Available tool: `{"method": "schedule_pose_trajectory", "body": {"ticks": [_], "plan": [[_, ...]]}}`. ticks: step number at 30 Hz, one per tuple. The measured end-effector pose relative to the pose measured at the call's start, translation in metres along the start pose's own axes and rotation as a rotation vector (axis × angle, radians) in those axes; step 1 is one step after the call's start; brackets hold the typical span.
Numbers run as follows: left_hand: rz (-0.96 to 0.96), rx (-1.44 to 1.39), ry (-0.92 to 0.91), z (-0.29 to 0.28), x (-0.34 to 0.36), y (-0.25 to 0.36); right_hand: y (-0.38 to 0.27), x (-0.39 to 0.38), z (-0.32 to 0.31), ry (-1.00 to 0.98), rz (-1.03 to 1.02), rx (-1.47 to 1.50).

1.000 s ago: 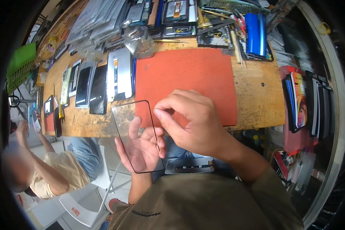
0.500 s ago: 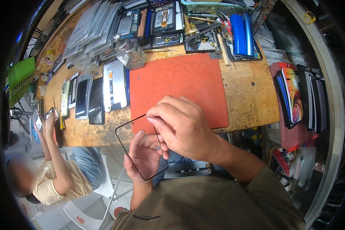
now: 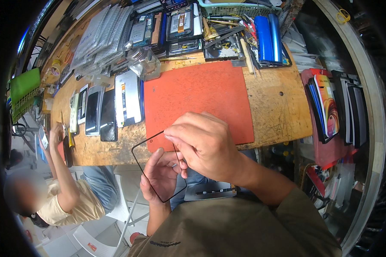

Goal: The person cleans a smartphone screen with a wipe, then handles a screen protector and a smartphone back cover. They place the back cover on a red mat and later operate a machine with gauges and buttons.

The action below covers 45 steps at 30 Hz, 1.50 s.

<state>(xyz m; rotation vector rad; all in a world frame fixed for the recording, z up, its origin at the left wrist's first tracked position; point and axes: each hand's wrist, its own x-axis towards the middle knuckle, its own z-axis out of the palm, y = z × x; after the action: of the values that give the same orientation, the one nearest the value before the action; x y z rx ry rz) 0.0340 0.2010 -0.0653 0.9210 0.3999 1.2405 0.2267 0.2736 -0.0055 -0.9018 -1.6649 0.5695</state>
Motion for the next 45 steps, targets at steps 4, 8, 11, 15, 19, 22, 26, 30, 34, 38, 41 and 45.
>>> {"method": "schedule_pose_trajectory", "body": {"ticks": [4,8,11,15,19,22,26,30,34,38,41,45], "plan": [[-0.016,-0.035,0.016,0.001,0.001,-0.001,-0.001,0.000,0.002,0.009,0.064,0.038],[-0.020,-0.041,0.023,0.002,0.002,-0.002,-0.001,0.001,0.000,-0.029,0.070,0.027],[-0.023,-0.038,0.026,0.002,0.002,-0.002,0.000,0.001,-0.003,-0.057,0.074,0.015],[-0.014,-0.022,0.037,0.002,0.001,-0.002,0.000,0.000,-0.002,-0.065,0.090,0.033],[-0.011,0.014,0.050,0.003,0.000,-0.001,-0.001,0.000,0.004,-0.010,0.103,0.072],[-0.004,0.043,0.051,0.003,0.000,0.001,-0.002,0.000,0.005,-0.010,0.099,0.074],[-0.007,0.079,0.069,0.003,0.001,0.003,-0.001,0.002,0.005,-0.015,0.065,0.050],[0.016,0.102,0.060,0.002,0.002,0.004,-0.001,0.002,0.007,-0.046,0.115,0.116],[0.021,0.100,0.048,0.001,0.002,0.004,0.000,0.002,0.005,-0.093,0.087,0.093],[0.023,0.085,0.045,0.001,0.001,0.003,0.004,0.003,0.004,-0.129,0.026,0.043],[0.020,0.090,0.046,0.002,0.000,0.002,0.007,0.004,0.005,-0.158,-0.007,-0.019],[0.007,0.090,0.059,0.002,-0.001,0.002,0.009,0.004,0.005,-0.191,-0.037,-0.086]]}}
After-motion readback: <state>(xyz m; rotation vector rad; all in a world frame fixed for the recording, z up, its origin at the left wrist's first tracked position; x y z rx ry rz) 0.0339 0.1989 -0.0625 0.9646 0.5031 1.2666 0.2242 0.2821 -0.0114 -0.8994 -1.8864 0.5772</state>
